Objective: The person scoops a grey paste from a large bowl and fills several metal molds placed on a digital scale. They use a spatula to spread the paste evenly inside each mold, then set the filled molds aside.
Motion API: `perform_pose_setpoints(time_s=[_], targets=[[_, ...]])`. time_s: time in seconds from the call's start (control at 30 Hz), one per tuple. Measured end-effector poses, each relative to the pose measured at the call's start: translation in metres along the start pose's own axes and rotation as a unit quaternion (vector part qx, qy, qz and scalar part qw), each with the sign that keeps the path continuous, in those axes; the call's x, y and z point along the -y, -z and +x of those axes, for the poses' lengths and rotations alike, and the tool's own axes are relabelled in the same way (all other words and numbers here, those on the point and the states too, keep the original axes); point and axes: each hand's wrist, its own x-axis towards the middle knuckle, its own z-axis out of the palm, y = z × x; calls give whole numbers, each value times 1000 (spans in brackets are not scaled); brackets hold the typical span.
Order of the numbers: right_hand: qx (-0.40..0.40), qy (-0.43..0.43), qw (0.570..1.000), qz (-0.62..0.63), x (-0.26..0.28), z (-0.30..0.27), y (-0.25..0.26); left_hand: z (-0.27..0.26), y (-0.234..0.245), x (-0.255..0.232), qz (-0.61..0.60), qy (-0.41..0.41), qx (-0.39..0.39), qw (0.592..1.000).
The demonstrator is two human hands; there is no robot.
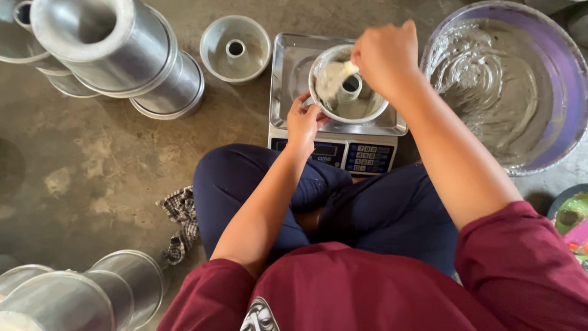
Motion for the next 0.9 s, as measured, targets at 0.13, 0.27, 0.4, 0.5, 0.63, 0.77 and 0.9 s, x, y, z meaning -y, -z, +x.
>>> perform_pose_setpoints(time_s=[0.13,0.27,0.4,0.5,0.63,0.77,0.9], targets=[[52,9,985,-162,8,11,-7,-6,-10,7,-3,-7,5,1000],[38,-3,998,-44,3,21,-10,-7,-7,3,15,-17,4,1000],[16,-46,999,-6,-13,25,-16,-9,-7,7,6,-21,24,999],[67,-38,995,-61,-1,40,-11,-6,-9,7,16,-2,-8,1000],[111,4,993,34,3,42,35,9,3,3,68,8,4,998],[118,231,960,-104,6,32,67,76,21,-18,121,49,1,991],[128,388,887,-213,38,55,18,123,27,-22,222,65,37,972]])
